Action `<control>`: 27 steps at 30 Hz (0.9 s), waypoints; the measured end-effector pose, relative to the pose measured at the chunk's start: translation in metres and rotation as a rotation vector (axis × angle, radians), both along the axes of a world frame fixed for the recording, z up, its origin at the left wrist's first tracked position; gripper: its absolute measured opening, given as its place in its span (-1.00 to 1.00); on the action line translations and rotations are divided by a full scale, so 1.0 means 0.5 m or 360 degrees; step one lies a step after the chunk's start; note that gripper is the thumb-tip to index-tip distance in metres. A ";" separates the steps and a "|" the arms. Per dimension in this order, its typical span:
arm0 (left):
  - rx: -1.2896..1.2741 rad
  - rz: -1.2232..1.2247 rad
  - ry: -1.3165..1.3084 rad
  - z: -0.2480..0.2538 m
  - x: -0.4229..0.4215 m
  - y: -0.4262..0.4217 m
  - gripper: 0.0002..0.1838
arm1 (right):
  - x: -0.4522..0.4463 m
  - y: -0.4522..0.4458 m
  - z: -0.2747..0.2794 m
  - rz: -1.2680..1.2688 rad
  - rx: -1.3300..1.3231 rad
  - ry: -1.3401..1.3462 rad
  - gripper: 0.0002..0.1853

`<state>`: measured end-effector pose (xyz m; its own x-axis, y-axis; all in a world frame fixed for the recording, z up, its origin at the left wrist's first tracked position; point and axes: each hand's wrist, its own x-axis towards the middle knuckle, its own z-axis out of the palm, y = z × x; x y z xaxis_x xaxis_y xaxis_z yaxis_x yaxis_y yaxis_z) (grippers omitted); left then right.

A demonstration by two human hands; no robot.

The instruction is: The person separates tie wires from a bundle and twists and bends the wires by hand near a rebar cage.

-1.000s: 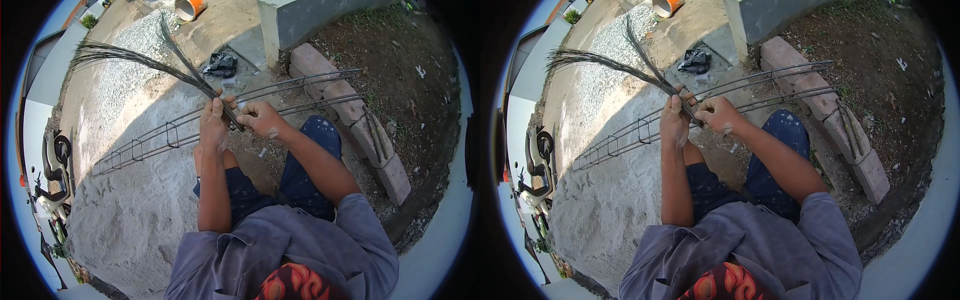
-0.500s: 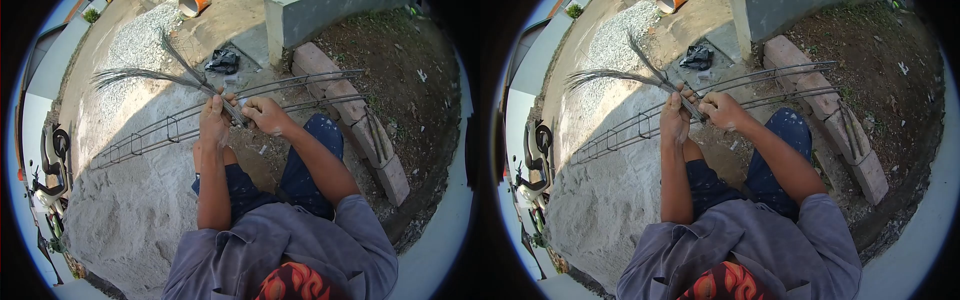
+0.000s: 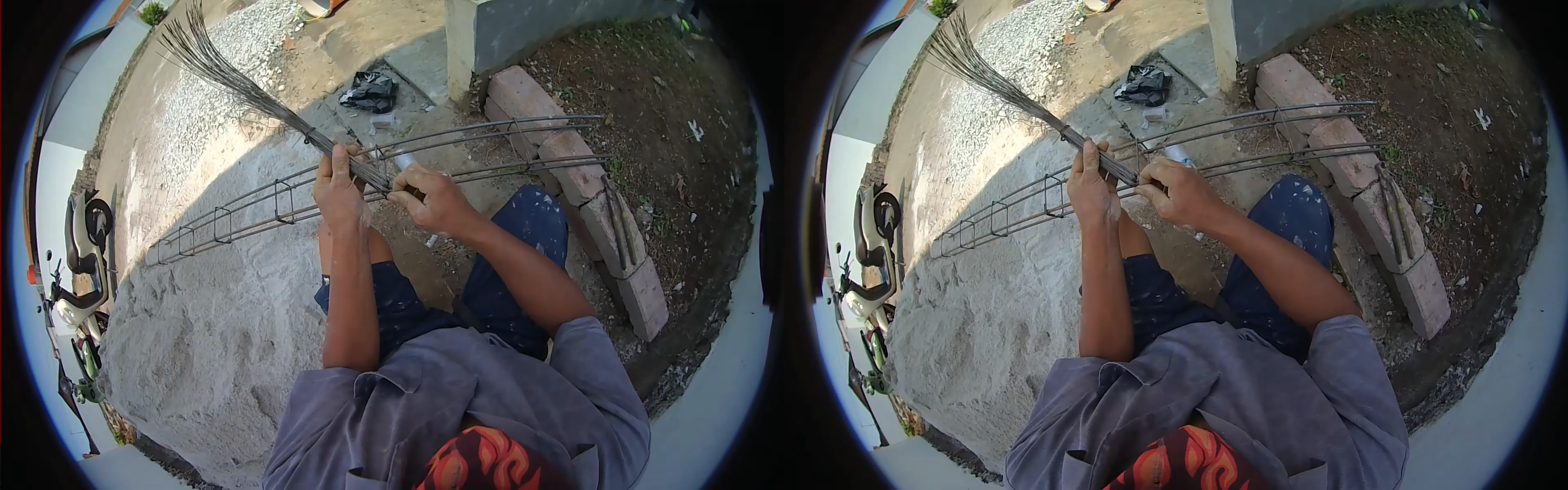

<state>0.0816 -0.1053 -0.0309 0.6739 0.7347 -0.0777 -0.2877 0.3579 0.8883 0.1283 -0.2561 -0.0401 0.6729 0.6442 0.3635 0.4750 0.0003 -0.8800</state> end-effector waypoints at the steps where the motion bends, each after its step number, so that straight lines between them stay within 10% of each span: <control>1: -0.0005 -0.0013 -0.0003 -0.001 -0.001 -0.001 -0.71 | 0.004 0.000 -0.002 0.0042 -0.0011 0.0019 -0.88; 27: -0.0696 0.0578 -0.0378 -0.082 -0.036 0.199 -0.84 | -0.086 -0.028 0.048 0.0757 0.0688 0.1901 -0.90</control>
